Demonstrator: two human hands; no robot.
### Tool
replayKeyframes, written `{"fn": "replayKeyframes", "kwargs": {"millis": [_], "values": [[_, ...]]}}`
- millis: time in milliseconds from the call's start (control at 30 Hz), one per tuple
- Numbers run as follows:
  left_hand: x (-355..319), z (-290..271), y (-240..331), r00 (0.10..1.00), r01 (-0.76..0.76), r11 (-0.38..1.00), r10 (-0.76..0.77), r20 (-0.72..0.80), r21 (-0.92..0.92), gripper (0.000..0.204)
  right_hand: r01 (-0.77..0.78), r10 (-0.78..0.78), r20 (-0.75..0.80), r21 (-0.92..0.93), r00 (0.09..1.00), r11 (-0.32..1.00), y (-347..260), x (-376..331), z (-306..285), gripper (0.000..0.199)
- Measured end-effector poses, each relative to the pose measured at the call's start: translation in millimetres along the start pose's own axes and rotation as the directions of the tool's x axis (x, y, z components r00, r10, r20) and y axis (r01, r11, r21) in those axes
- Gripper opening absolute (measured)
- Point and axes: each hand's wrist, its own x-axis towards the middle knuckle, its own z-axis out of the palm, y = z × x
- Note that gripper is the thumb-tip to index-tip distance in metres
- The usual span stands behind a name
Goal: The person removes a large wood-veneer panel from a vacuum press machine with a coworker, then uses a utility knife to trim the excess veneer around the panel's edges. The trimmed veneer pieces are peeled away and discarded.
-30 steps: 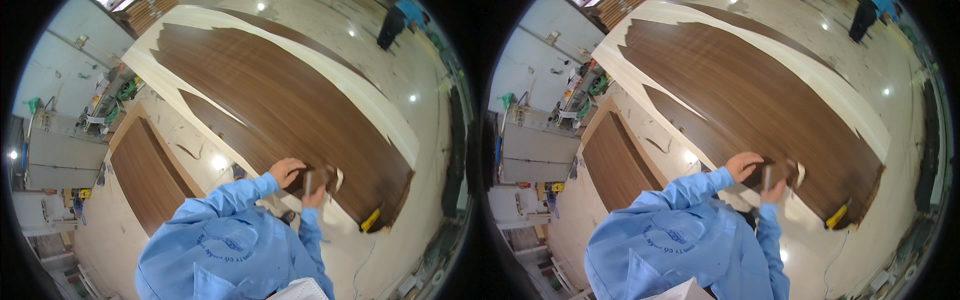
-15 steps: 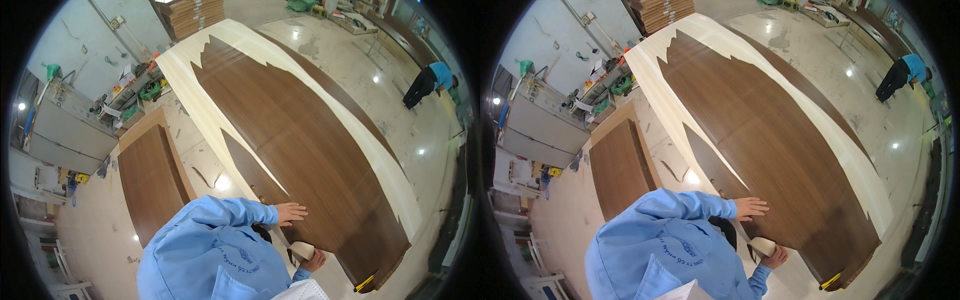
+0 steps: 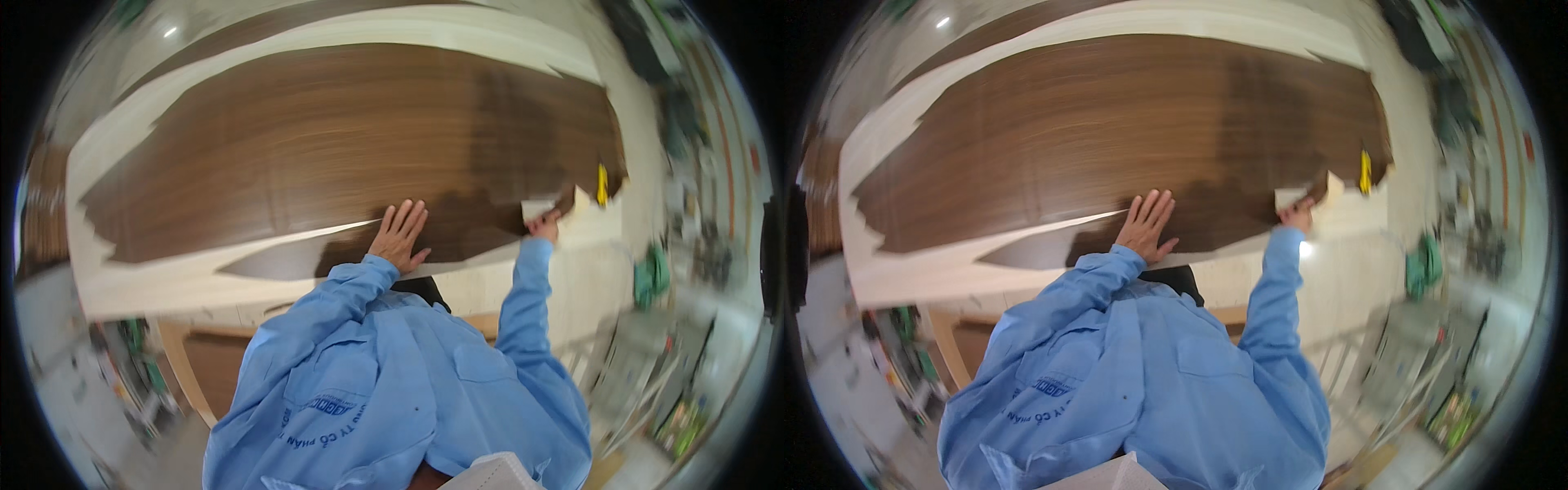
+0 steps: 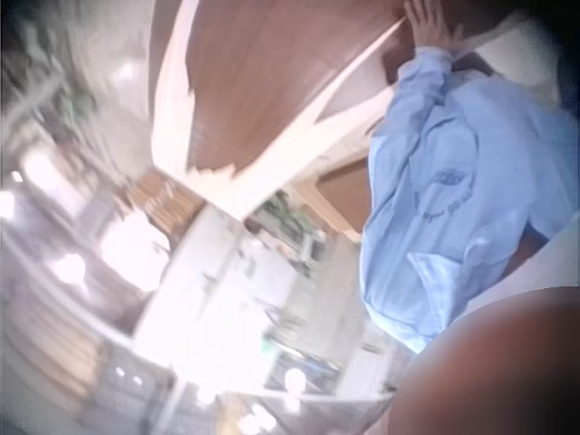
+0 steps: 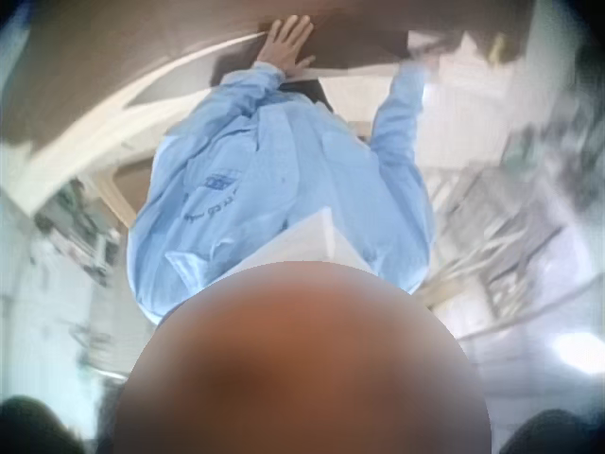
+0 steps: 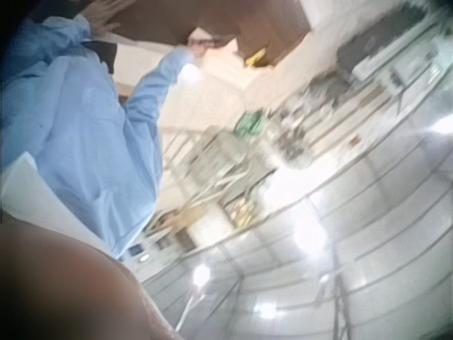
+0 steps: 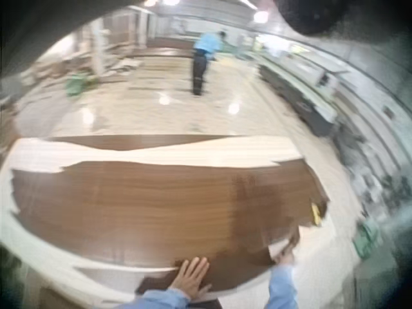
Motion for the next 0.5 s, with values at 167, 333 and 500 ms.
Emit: {"fn": "replayKeyframes", "kwargs": {"millis": [167, 333, 500], "values": [[1, 14, -2, 0.997, -0.007, 0.998, 0.003, -0.071, -0.056, 0.092, 0.411, -0.332, 0.262, -0.361, 0.906, 0.837, -8, -224, 52, 0.048], [18, 25, -2, 0.994, -0.033, 0.997, 0.04, -0.103, 0.072, 0.086, 0.878, -0.317, 0.819, -0.438, 0.479, 0.194, 1, -430, 84, 0.017], [18, 21, 3, 0.903, -0.351, 0.907, 0.262, -0.339, -0.232, 0.077, 0.721, -0.332, 0.704, -0.364, 0.627, 0.59, -34, -462, 104, 0.02]]}}
